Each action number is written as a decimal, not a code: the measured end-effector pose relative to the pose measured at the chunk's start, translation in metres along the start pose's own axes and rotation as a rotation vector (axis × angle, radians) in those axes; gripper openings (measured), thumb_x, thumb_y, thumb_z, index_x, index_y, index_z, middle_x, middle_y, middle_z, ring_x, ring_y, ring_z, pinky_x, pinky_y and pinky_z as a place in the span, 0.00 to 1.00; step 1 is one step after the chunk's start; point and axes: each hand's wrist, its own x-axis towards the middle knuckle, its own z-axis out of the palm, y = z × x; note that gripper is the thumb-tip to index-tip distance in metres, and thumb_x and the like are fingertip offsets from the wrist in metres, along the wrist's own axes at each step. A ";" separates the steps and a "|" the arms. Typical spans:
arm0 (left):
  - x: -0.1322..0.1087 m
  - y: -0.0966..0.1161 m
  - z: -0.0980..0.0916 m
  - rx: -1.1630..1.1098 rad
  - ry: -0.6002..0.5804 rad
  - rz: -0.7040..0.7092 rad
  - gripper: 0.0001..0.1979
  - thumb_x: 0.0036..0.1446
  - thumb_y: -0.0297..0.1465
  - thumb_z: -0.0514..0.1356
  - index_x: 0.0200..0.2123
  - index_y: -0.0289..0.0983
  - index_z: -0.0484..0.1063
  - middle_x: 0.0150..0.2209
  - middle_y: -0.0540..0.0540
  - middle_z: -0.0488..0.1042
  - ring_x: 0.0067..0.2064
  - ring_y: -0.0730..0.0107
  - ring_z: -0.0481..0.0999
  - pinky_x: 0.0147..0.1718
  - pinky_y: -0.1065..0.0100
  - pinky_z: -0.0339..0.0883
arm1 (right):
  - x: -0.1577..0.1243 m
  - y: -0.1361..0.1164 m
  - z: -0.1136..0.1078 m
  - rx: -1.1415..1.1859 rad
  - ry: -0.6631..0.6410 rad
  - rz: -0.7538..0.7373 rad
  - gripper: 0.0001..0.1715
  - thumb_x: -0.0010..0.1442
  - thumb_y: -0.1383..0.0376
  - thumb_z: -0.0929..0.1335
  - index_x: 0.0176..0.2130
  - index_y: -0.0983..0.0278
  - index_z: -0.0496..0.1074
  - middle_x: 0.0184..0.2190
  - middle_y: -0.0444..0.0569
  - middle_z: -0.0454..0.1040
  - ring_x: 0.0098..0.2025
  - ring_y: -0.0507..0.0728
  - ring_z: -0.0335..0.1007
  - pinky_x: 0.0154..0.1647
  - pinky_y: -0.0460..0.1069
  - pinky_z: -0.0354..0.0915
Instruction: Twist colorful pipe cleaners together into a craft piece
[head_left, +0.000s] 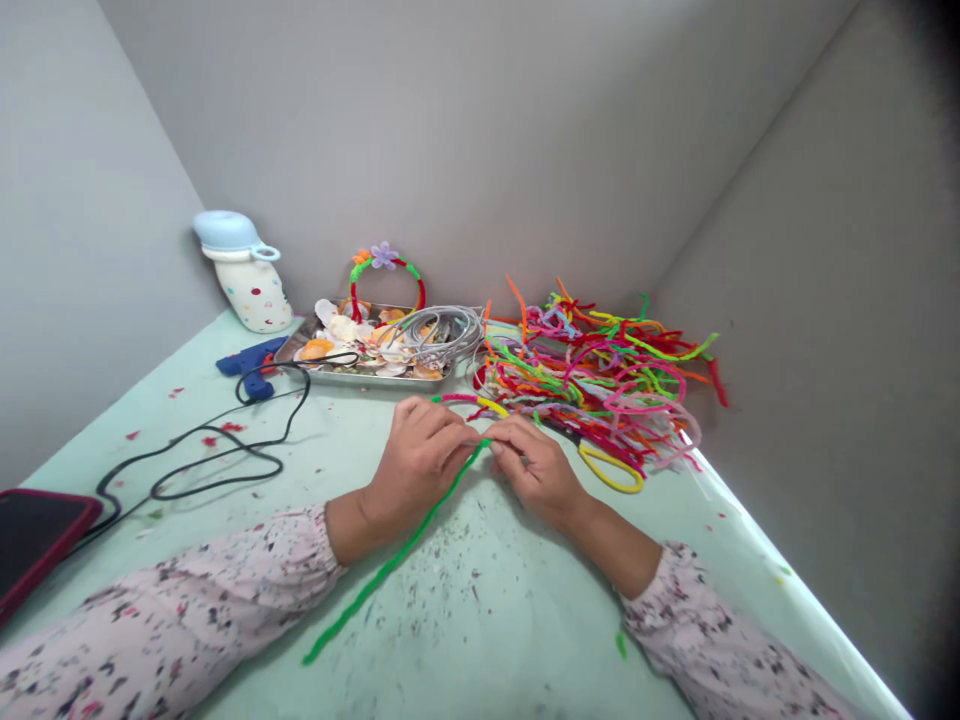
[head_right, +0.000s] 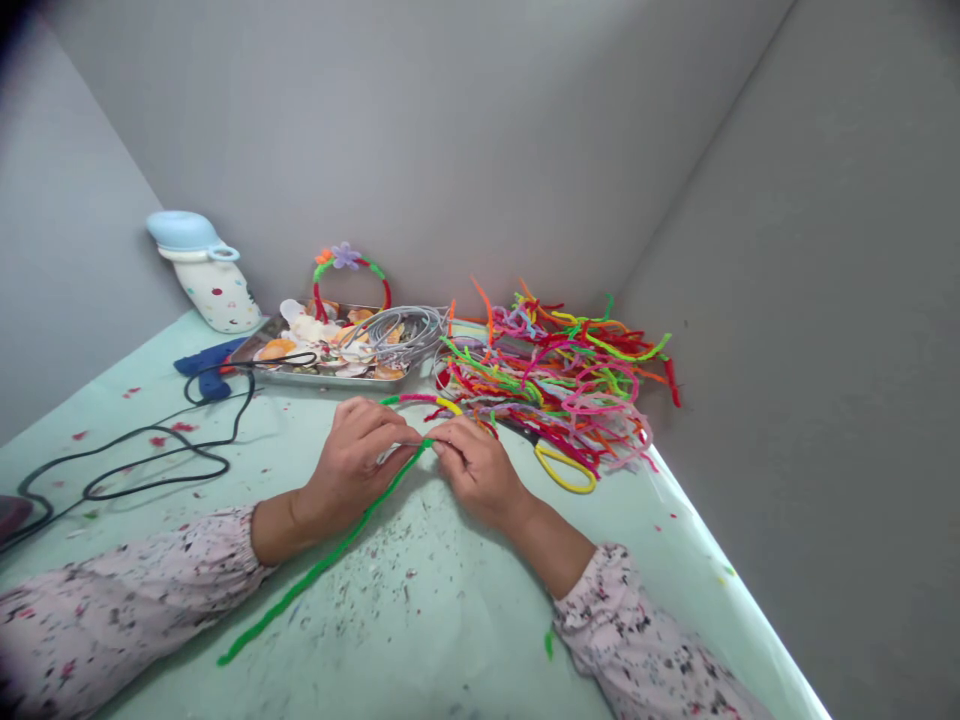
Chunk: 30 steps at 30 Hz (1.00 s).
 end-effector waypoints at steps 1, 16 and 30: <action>0.000 0.000 0.000 -0.007 -0.001 -0.001 0.05 0.61 0.30 0.58 0.35 0.39 0.73 0.33 0.48 0.75 0.38 0.67 0.69 0.43 0.61 0.57 | 0.000 0.000 0.000 -0.005 0.003 -0.005 0.10 0.65 0.69 0.61 0.41 0.61 0.71 0.35 0.49 0.73 0.38 0.55 0.71 0.41 0.51 0.69; -0.001 -0.004 0.003 -0.063 -0.015 0.020 0.04 0.61 0.31 0.58 0.35 0.39 0.73 0.32 0.48 0.74 0.37 0.69 0.70 0.42 0.63 0.57 | 0.001 0.000 -0.001 -0.034 0.013 -0.032 0.10 0.65 0.68 0.61 0.41 0.61 0.72 0.34 0.49 0.74 0.38 0.55 0.71 0.42 0.51 0.68; -0.001 -0.003 0.002 -0.092 -0.046 -0.016 0.04 0.61 0.31 0.58 0.35 0.39 0.72 0.31 0.49 0.74 0.37 0.68 0.70 0.43 0.62 0.57 | 0.001 0.001 0.000 -0.027 0.002 -0.046 0.10 0.65 0.70 0.61 0.41 0.62 0.71 0.34 0.49 0.73 0.38 0.55 0.70 0.40 0.50 0.66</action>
